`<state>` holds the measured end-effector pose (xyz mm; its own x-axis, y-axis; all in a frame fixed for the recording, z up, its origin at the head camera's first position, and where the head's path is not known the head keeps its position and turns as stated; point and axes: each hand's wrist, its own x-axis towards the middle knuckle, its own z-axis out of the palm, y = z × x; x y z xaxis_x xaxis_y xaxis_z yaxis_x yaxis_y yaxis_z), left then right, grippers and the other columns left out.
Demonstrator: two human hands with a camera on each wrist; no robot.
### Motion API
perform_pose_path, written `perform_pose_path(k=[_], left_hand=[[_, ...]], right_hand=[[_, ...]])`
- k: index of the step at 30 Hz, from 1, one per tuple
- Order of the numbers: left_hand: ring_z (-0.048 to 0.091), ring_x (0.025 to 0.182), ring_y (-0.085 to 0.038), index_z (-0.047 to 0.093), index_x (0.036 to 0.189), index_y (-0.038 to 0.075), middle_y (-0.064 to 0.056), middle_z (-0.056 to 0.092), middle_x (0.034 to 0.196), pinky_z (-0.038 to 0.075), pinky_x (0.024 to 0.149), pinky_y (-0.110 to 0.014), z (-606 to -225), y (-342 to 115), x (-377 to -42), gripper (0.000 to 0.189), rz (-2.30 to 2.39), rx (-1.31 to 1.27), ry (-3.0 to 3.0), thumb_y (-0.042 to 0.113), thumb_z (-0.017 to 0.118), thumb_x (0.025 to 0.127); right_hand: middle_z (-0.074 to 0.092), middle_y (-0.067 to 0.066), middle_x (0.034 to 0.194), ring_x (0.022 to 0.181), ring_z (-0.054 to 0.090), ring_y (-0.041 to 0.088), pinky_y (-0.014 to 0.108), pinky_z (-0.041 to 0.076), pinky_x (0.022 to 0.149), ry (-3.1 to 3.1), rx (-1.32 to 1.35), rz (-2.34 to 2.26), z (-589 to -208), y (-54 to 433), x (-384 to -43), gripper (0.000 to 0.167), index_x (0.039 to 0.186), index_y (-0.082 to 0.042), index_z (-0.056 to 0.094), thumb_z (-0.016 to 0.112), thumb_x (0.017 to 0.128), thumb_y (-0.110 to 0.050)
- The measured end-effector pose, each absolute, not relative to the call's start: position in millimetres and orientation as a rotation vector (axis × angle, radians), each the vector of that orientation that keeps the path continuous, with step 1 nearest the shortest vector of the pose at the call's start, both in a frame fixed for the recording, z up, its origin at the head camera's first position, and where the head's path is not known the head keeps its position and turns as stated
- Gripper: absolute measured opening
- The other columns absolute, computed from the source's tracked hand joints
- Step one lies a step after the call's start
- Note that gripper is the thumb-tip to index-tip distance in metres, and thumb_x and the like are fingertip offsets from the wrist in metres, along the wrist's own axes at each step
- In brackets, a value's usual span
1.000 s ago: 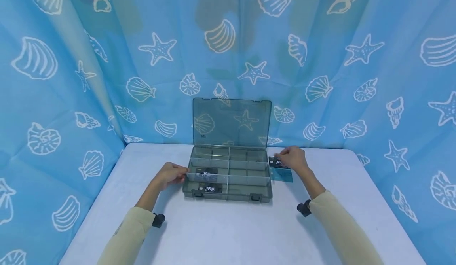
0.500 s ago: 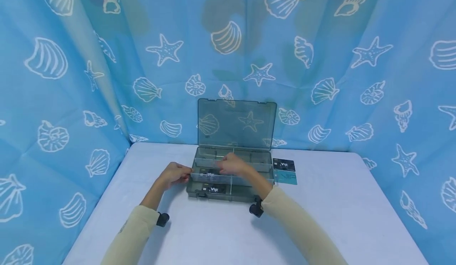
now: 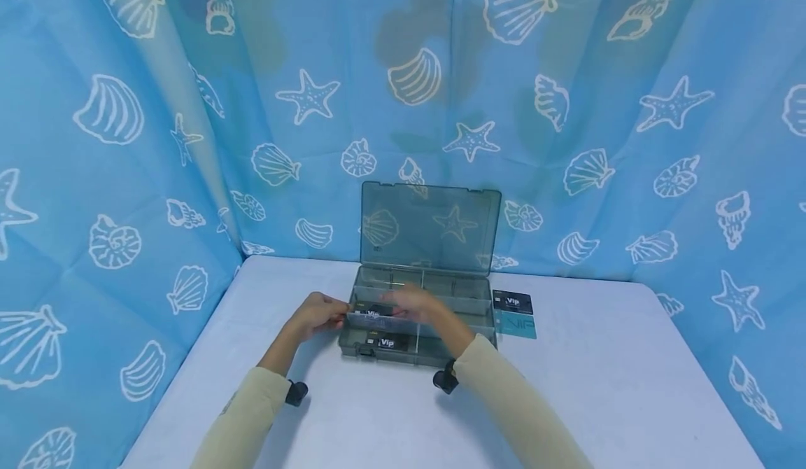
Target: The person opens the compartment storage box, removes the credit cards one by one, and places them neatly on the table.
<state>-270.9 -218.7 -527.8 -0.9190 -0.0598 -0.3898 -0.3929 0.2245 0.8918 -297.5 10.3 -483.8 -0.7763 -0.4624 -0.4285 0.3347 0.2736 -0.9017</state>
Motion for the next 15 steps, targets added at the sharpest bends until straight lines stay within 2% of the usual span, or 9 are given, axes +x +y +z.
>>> perform_pose_path(k=[1, 2, 4, 6, 8, 11, 15], left_hand=[[0.063, 0.067, -0.014, 0.068, 0.105, -0.006, -0.011, 0.066, 0.085, 0.057, 0.063, -0.026, -528, -219, -271, 0.028, 1.749, -0.422, 2.232, 0.016, 0.071, 0.088], [0.063, 0.067, -0.014, 0.068, 0.106, -0.006, -0.010, 0.066, 0.086, 0.057, 0.063, -0.026, -528, -220, -271, 0.028, 1.753, -0.425, 2.229, 0.016, 0.071, 0.088], [0.063, 0.068, -0.014, 0.068, 0.107, -0.006, -0.010, 0.066, 0.087, 0.057, 0.064, -0.026, -528, -220, -271, 0.029, 1.753, -0.434, 2.227, 0.016, 0.070, 0.088], [0.063, 0.068, -0.014, 0.067, 0.108, -0.007, -0.011, 0.065, 0.088, 0.057, 0.065, -0.026, -528, -220, -271, 0.029, 1.756, -0.438, 2.221, 0.015, 0.070, 0.089], [0.063, 0.069, -0.014, 0.067, 0.108, -0.007, -0.010, 0.065, 0.088, 0.057, 0.065, -0.026, -528, -220, -271, 0.030, 1.759, -0.443, 2.212, 0.015, 0.071, 0.088], [0.062, 0.070, -0.015, 0.067, 0.109, -0.007, -0.011, 0.065, 0.089, 0.057, 0.066, -0.026, -526, -219, -271, 0.031, 1.745, -0.449, 2.209, 0.016, 0.071, 0.088], [0.062, 0.071, -0.016, 0.066, 0.110, -0.006, -0.011, 0.064, 0.091, 0.057, 0.068, -0.027, -524, -217, -270, 0.031, 1.723, -0.480, 2.211, 0.016, 0.071, 0.088]], right_hand=[[0.027, 0.025, 0.152, 0.121, 0.046, 0.039, 0.039, 0.050, 0.093, 1.890, -0.103, -1.582, -485, 10, -298, 0.073, 0.150, 0.010, 0.011, 0.057, 0.098, -0.015], [0.031, 0.023, 0.151, 0.110, 0.052, 0.033, 0.035, 0.051, 0.088, 1.887, -0.099, -1.583, -487, 10, -299, 0.074, 0.151, 0.008, 0.009, 0.057, 0.098, -0.015], [0.042, 0.022, 0.140, 0.089, 0.054, 0.023, 0.030, 0.052, 0.078, 1.868, -0.083, -1.611, -487, 8, -299, 0.077, 0.151, 0.008, 0.004, 0.057, 0.098, -0.013], [0.052, 0.018, 0.122, 0.076, 0.052, 0.017, 0.027, 0.053, 0.072, 1.864, -0.090, -1.635, -489, 8, -300, 0.066, 0.147, 0.012, 0.016, 0.056, 0.099, -0.009], [0.059, 0.015, 0.105, 0.071, 0.057, 0.014, 0.027, 0.055, 0.071, 1.940, -0.141, -1.617, -493, 8, -300, 0.051, 0.137, 0.015, 0.036, 0.059, 0.097, -0.008], [0.065, 0.013, 0.093, 0.079, 0.065, 0.018, 0.030, 0.057, 0.073, 2.098, -0.220, -1.592, -498, 7, -297, 0.019, 0.107, 0.010, 0.063, 0.062, 0.094, -0.005], [0.067, 0.013, 0.094, 0.080, 0.068, 0.020, 0.031, 0.058, 0.073, 2.217, -0.259, -1.612, -501, 9, -291, 0.015, 0.103, 0.006, 0.069, 0.063, 0.093, -0.003]])
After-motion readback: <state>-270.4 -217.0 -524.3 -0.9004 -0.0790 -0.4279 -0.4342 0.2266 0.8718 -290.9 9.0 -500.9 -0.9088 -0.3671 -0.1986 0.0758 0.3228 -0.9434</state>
